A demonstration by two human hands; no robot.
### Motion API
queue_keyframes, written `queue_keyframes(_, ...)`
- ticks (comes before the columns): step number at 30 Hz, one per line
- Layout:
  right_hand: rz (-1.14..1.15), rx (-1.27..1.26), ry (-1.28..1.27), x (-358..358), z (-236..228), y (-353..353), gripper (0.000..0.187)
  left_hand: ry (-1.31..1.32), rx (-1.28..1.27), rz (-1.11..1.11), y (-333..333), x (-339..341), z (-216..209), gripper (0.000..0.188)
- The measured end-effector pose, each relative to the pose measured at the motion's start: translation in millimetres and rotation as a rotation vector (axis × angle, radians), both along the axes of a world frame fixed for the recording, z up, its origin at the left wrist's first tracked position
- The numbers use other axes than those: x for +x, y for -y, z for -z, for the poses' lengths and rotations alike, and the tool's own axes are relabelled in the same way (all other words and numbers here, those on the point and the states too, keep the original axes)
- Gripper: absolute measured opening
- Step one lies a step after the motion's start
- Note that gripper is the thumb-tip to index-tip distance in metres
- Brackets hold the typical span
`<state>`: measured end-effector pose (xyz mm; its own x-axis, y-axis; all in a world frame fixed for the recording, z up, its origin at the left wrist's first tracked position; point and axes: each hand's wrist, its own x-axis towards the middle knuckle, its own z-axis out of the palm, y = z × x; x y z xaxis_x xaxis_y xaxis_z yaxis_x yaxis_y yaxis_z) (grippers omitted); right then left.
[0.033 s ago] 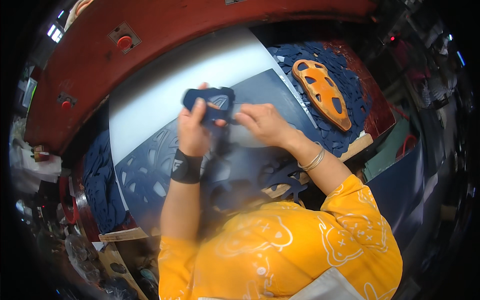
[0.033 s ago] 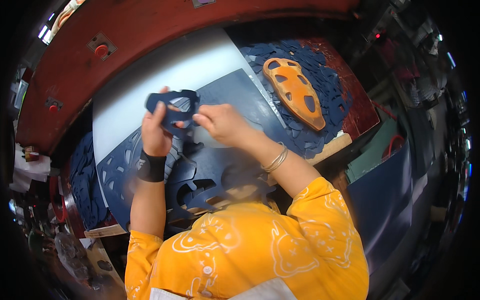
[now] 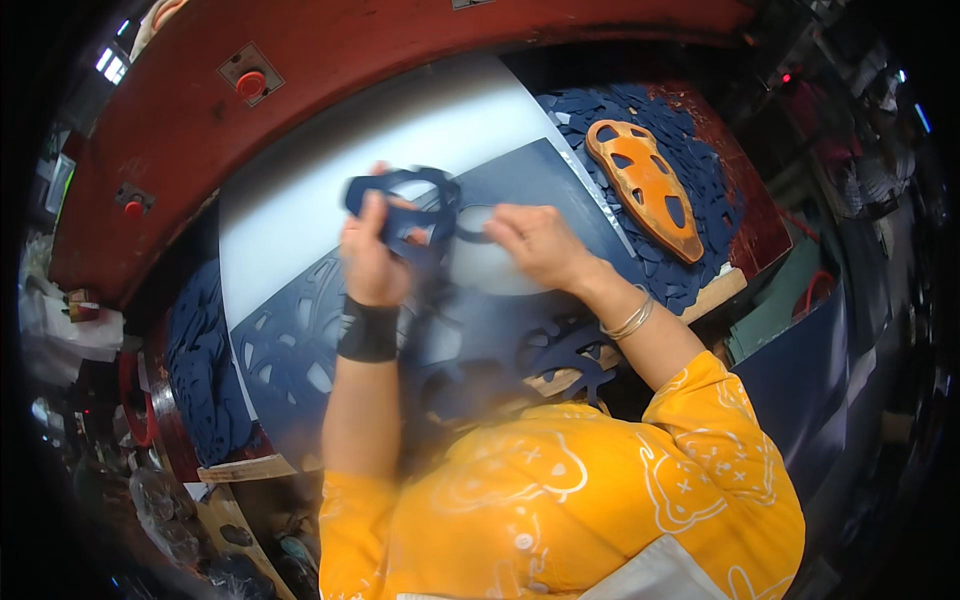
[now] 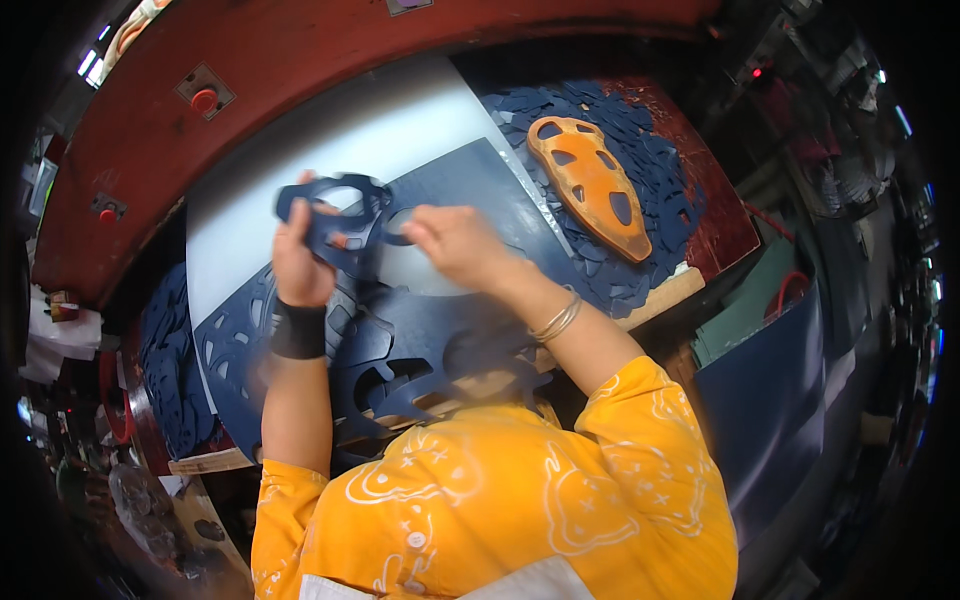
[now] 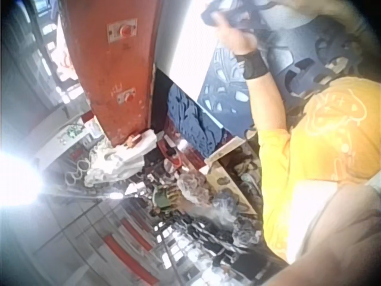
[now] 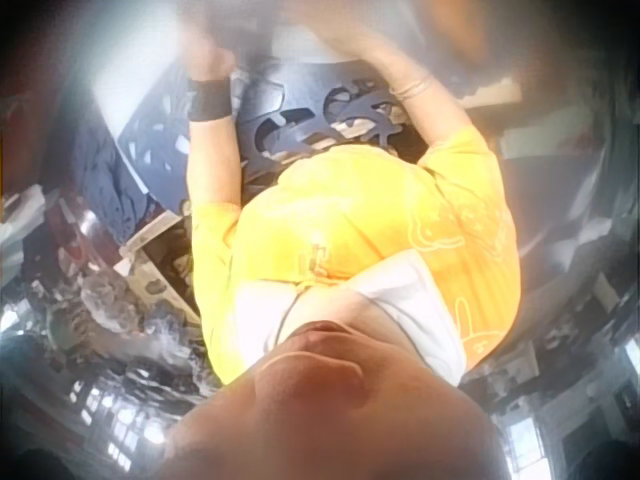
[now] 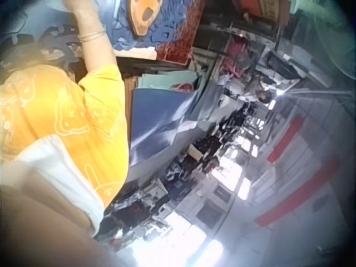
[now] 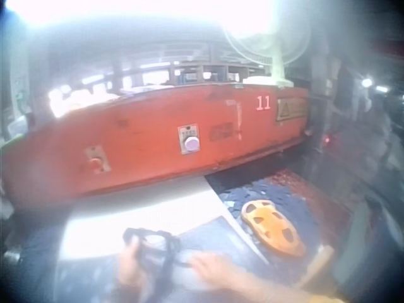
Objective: The person repeatedly places a blue rubber sheet onto a red industrial press, uses a wooden squeegee to press it, and removes cut-out shapes from the sheet. The person stacks the cut-out shapes and continues the cycle with additional sheets.
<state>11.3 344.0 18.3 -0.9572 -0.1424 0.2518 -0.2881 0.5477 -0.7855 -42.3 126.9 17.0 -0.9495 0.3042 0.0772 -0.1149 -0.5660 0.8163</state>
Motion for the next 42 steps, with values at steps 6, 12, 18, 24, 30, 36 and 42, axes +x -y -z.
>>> queue_keyframes(6, 0.059, 0.203, -0.207, 10, 38, -38, 0.021, 0.005, 0.24, -0.632, 125, -68, -31, 0.034)
queue_keyframes(12, 0.089, 0.142, -0.122, 11, 36, -43, 0.024, -0.477, 0.209, -0.163, 233, -71, -93, 0.036)
queue_keyframes(18, 0.11, 0.067, 0.029, 9, 34, -44, 0.026, -0.635, -0.889, -0.682, 152, -15, -114, 0.027)
queue_keyframes(24, 0.173, 0.376, -0.441, 15, 5, -17, 0.018, -0.559, -1.119, 0.096, 83, 68, -31, 0.052)
queue_keyframes(30, -0.389, 0.432, -0.327, 24, 5, 75, 0.045, -0.252, -0.854, -0.046, 89, 81, -16, 0.048)
queue_keyframes(36, -0.439, 0.452, -0.422, 16, 43, 75, 0.028, -0.707, -1.223, 0.051, 76, 100, 6, 0.074)
queue_keyframes(42, 0.002, -0.084, -0.068, -16, 27, 46, 0.021, -0.822, -1.449, -0.011, 54, 114, 8, 0.074)
